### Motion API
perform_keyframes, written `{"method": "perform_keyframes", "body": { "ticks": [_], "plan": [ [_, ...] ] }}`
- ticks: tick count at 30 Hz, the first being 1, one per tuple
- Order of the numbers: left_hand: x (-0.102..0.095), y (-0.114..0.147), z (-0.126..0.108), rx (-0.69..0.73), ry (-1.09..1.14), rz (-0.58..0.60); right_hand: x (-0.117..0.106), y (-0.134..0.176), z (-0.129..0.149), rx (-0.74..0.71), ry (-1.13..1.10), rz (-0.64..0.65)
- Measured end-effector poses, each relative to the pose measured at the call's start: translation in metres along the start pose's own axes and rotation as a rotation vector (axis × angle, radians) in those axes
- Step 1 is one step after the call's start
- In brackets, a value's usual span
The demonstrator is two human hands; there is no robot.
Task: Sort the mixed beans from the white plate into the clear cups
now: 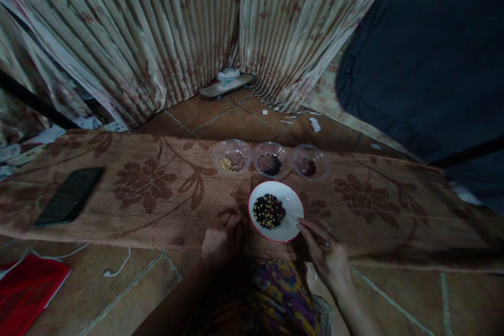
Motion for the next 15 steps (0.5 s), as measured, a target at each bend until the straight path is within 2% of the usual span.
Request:
{"method": "perform_keyframes", "body": {
  "ticks": [15],
  "plan": [
    [0.0061, 0.0022, 0.0031, -0.009, -0.003, 0.027, 0.0052, -0.0003, -0.0085, 0.027, 0.021, 0.056]
  ]
}}
Point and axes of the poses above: each hand's wrist, its own y-axis away from the middle knuckle, its own x-axis out of the palm, z = x × y, the point moved 9 cm from there along -y, towards the middle knuckle, and after that the axes turned 6 degrees about -y, right-handed, at the moved point
